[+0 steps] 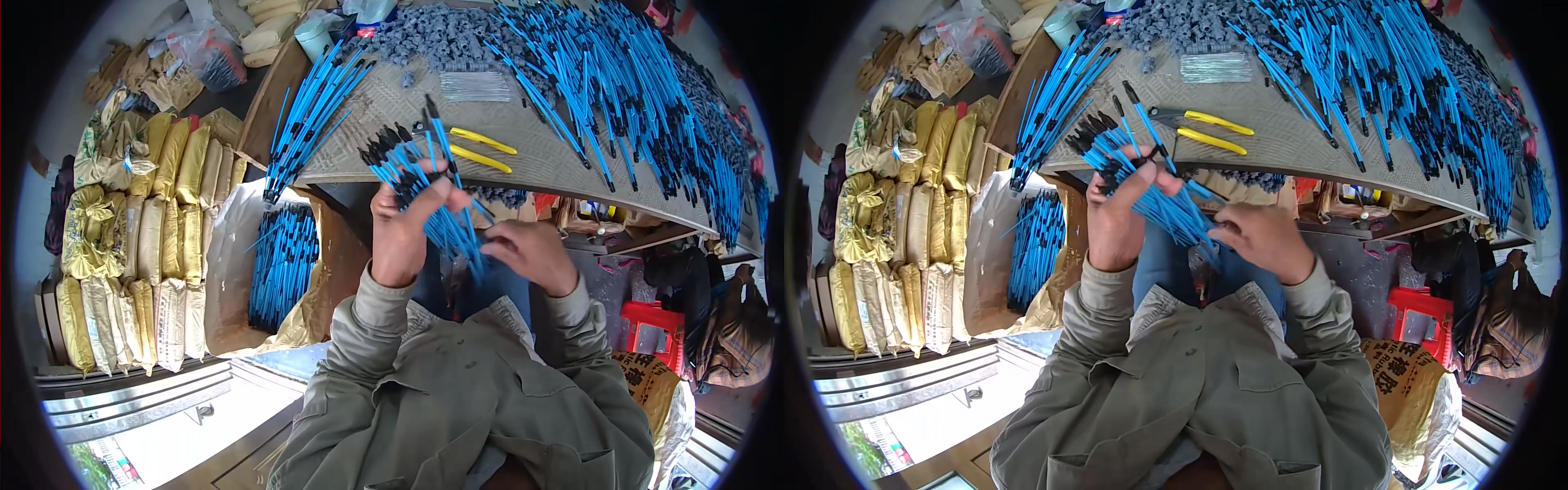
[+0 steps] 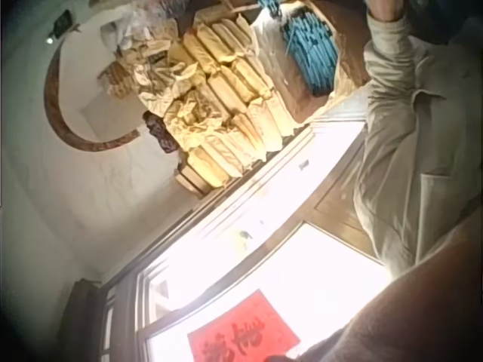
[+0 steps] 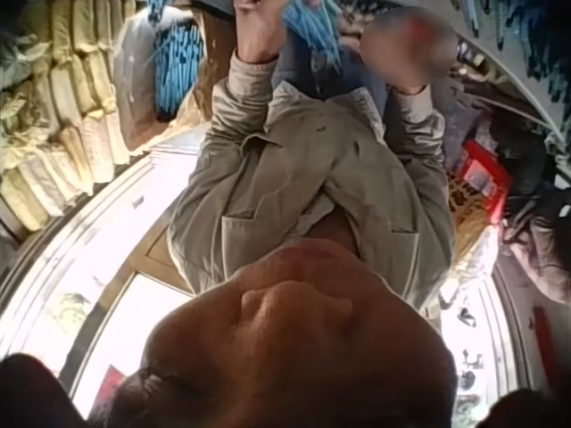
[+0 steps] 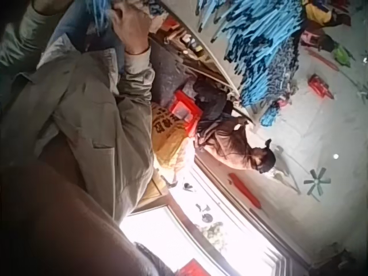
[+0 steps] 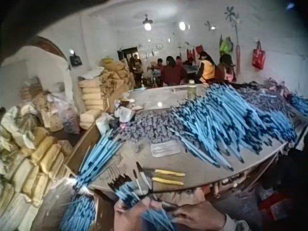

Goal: The person assembles small blue components into a circular hub using pliers.

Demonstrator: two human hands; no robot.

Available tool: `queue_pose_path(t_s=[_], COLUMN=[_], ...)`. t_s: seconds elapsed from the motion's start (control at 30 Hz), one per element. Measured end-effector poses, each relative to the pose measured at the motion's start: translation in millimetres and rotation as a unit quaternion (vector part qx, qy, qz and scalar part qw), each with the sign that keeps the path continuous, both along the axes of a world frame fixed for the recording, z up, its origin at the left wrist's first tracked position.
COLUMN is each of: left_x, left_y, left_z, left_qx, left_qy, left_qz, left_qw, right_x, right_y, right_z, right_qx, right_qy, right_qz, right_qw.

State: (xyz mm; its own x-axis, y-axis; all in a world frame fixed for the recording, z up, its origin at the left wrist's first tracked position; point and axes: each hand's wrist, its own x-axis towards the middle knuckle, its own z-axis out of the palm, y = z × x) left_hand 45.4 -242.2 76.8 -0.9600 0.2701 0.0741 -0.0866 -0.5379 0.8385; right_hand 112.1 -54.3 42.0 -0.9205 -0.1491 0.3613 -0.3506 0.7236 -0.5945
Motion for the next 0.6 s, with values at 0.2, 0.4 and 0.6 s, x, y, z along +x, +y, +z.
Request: queue_pose_path(t_s=[0.2, 0.4, 0.6], left_x=[28.6, 32.9, 31.1], left_y=[3.9, 12.2, 15.8], left_z=[21.1, 1.7, -7.6], left_qx=[-0.015, -0.143, -0.164], left_qy=[0.037, 0.131, 0.156], left_qz=[-0.102, -0.129, -0.147], left_qw=[0.994, 0.973, 0.963], right_x=[4.5, -17.7, -11.8], right_y=[-7.0, -21.5, -21.5], right_z=[70.8, 65.4, 53.9], right_qx=[-0.293, -0.164, -0.207], right_qy=[0.145, 0.208, 0.17], right_qz=[0.009, 0.074, 0.076], right_qw=[0.945, 0.961, 0.96])
